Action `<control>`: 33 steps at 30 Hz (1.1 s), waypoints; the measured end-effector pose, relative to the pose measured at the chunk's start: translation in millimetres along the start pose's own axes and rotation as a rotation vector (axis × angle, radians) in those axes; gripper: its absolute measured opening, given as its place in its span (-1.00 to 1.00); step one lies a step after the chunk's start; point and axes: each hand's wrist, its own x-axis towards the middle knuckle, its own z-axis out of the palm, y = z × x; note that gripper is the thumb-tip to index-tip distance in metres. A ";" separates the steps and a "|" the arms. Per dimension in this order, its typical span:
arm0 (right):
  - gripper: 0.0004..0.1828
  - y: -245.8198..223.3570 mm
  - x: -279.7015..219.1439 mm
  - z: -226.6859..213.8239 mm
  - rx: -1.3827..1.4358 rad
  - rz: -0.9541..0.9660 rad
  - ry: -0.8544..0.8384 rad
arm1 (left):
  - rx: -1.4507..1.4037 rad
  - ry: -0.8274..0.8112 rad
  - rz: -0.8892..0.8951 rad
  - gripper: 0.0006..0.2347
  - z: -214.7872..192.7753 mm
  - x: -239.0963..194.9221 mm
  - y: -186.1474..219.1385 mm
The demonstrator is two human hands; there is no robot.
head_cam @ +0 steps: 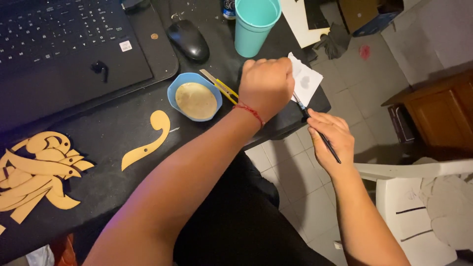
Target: Applying a liquid coating to laser-cut wooden decorative pieces using a brush at a workstation.
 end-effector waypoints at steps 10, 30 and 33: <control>-0.86 10.5 -4.6 -1.6 0.200 0.221 0.024 | 0.197 0.428 0.326 -0.74 -52.9 6.7 10.3; -0.80 -17.0 -3.1 -27.7 1.154 0.493 0.425 | -0.889 -0.360 -0.121 -0.94 -149.2 -3.2 37.4; -0.83 -37.1 4.1 -38.6 1.127 0.457 0.348 | -0.877 -0.449 -0.166 -0.83 -180.3 -3.0 33.5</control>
